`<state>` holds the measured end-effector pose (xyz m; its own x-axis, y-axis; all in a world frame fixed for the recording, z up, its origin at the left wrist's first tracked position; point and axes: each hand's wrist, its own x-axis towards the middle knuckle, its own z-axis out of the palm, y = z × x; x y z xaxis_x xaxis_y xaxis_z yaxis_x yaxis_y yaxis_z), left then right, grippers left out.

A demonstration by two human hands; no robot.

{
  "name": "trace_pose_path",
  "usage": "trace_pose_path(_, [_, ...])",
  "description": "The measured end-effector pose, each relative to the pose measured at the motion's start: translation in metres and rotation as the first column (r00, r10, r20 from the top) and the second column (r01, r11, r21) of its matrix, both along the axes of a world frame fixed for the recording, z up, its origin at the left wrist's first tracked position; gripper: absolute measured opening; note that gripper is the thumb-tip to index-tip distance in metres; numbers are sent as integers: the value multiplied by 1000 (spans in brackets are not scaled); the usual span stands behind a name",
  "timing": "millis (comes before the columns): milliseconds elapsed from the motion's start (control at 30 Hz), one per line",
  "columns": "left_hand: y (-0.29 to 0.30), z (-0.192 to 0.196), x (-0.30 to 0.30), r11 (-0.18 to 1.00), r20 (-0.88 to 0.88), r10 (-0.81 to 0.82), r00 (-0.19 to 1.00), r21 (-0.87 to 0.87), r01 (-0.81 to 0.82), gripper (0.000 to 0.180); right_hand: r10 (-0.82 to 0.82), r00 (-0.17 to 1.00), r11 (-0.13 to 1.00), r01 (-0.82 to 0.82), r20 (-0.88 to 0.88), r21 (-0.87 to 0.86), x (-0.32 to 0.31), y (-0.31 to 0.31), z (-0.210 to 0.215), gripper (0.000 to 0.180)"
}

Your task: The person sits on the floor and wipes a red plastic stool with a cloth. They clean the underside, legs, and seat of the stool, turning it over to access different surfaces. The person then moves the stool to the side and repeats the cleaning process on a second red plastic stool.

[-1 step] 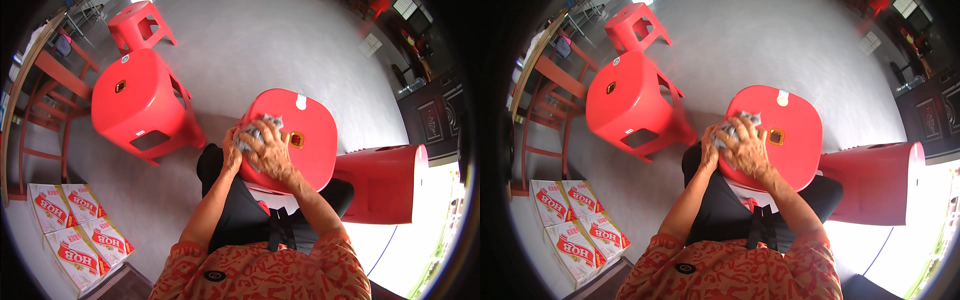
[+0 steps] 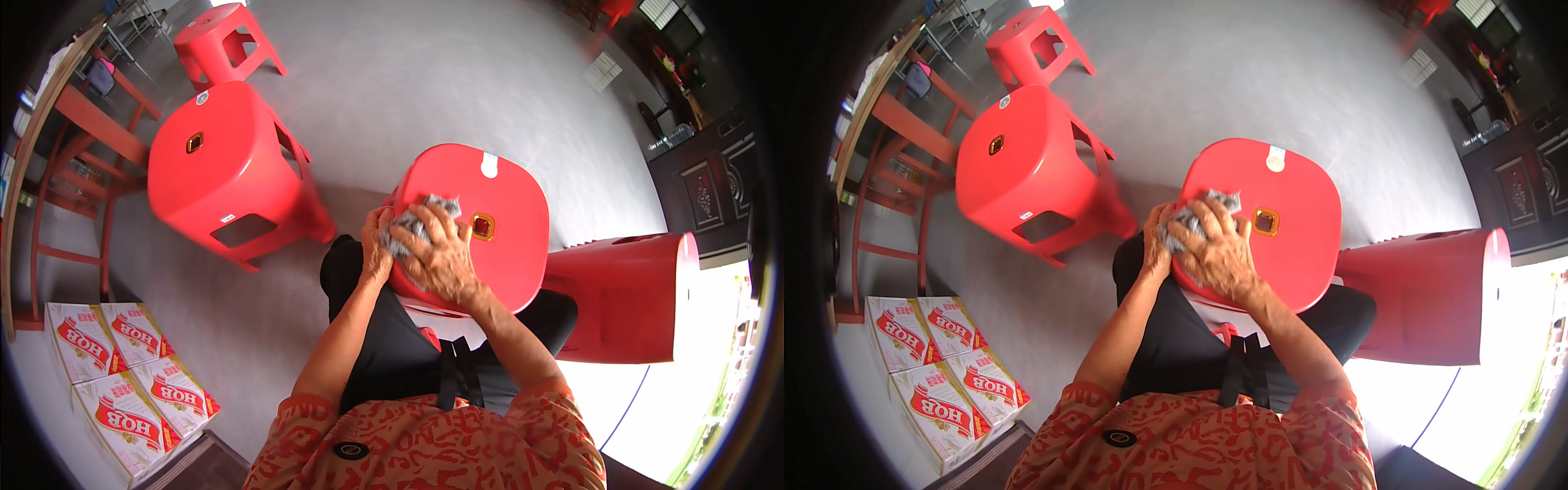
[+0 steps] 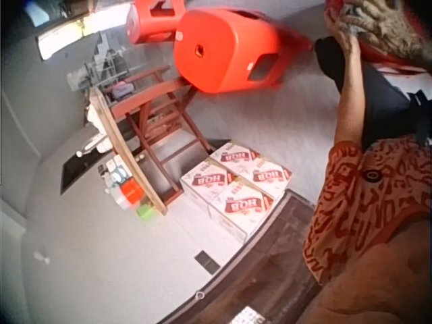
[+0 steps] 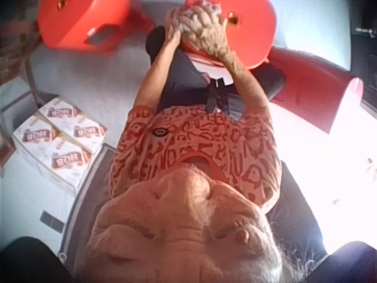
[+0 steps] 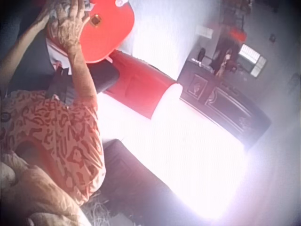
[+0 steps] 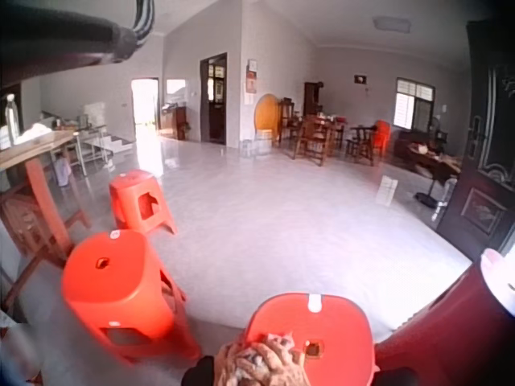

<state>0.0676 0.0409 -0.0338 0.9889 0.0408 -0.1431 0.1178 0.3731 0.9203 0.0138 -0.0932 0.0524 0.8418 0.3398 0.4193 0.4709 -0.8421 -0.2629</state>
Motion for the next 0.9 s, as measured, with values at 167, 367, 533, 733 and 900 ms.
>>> trace_pose_path(167, [-1,1,2,995,-49,21,999,99,-16,30,16,996,999,-19,-83,-38,-44,-11,5,50])
trace_pose_path(367, [-3,4,-1,998,-69,37,997,44,-34,30,-57,994,997,51,-92,-65,-1,-17,3,49])
trace_pose_path(533, [-1,-1,0,991,-38,65,997,116,-60,28,-138,983,990,141,123,-22,52,-12,-5,43])
trace_pose_path(733, [-4,5,1,996,-58,44,997,83,-39,28,-349,916,937,347,198,47,76,-11,-6,42])
trace_pose_path(900, [-4,18,-1,992,-98,42,994,126,-29,31,-294,941,954,300,166,-13,49,-8,-3,44])
